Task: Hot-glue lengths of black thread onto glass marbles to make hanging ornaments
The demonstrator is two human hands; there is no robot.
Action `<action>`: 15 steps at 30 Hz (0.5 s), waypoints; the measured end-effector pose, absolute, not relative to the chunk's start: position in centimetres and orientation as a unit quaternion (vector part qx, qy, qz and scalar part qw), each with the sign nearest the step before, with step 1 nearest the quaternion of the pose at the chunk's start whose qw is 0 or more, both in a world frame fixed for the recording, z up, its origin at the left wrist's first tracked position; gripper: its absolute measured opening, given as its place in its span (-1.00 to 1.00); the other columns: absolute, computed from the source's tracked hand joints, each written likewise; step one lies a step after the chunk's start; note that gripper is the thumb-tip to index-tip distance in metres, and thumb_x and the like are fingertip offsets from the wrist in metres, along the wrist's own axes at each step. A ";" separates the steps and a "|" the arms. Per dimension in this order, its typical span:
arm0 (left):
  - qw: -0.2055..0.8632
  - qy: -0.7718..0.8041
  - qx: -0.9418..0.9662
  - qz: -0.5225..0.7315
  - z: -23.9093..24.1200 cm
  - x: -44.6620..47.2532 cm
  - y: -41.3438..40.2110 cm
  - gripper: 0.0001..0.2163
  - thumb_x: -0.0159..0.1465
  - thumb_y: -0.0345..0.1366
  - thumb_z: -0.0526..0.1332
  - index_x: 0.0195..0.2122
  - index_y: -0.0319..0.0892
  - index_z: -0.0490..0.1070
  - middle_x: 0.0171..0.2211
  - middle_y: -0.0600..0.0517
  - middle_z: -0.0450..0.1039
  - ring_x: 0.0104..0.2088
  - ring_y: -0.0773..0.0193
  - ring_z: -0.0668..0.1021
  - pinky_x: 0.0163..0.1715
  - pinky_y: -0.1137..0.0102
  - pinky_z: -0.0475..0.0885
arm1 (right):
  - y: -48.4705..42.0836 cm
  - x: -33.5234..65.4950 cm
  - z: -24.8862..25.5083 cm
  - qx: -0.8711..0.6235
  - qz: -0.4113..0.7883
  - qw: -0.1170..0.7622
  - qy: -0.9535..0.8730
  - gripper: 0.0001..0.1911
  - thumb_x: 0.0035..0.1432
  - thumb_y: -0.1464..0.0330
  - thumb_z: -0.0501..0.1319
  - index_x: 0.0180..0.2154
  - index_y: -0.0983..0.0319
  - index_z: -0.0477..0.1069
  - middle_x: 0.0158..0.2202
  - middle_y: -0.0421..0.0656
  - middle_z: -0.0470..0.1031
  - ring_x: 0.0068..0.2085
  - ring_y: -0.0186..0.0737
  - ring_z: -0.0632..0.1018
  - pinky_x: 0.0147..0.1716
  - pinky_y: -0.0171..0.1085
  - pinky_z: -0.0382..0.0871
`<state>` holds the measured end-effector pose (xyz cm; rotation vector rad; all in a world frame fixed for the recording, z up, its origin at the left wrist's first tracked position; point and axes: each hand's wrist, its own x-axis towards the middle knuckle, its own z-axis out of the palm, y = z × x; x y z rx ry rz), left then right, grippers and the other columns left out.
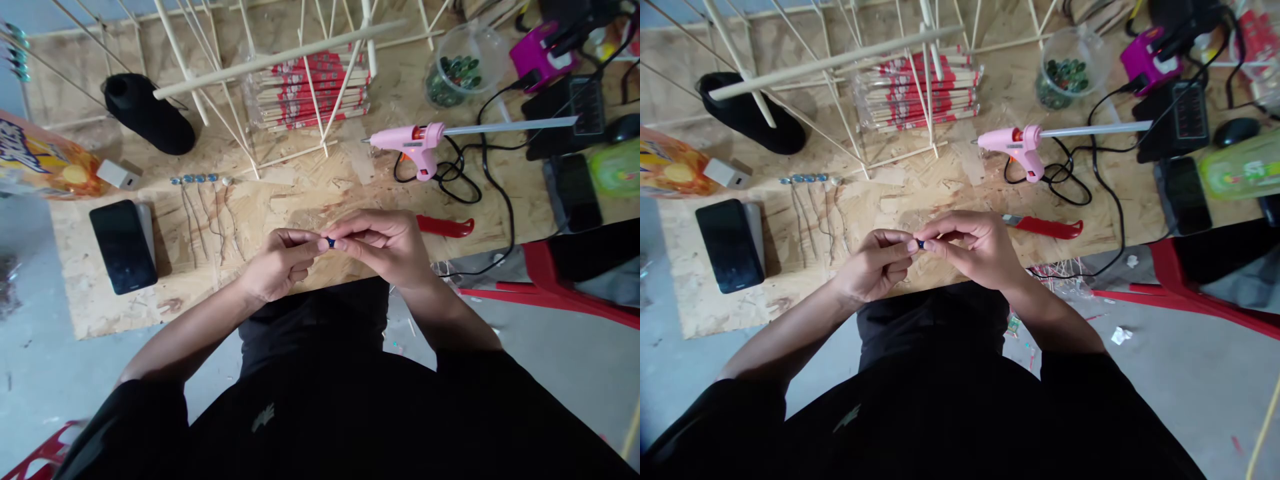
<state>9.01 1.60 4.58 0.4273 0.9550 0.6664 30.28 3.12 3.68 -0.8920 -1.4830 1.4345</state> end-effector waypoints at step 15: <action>0.804 0.450 0.220 0.320 4.6 8.5 3.0 -0.71 0.02 -0.21 0.70 -0.32 -0.27 0.79 -0.64 0.26 0.00 -0.64 0.61 0.00 -0.66 0.51 -0.18 | 4.5 31.1 1.7 -0.361 0.628 0.431 -0.538 -0.87 0.30 0.20 0.56 -0.13 0.05 0.80 -0.16 -0.15 0.69 -0.20 -0.24 0.67 -0.25 -0.24 0.60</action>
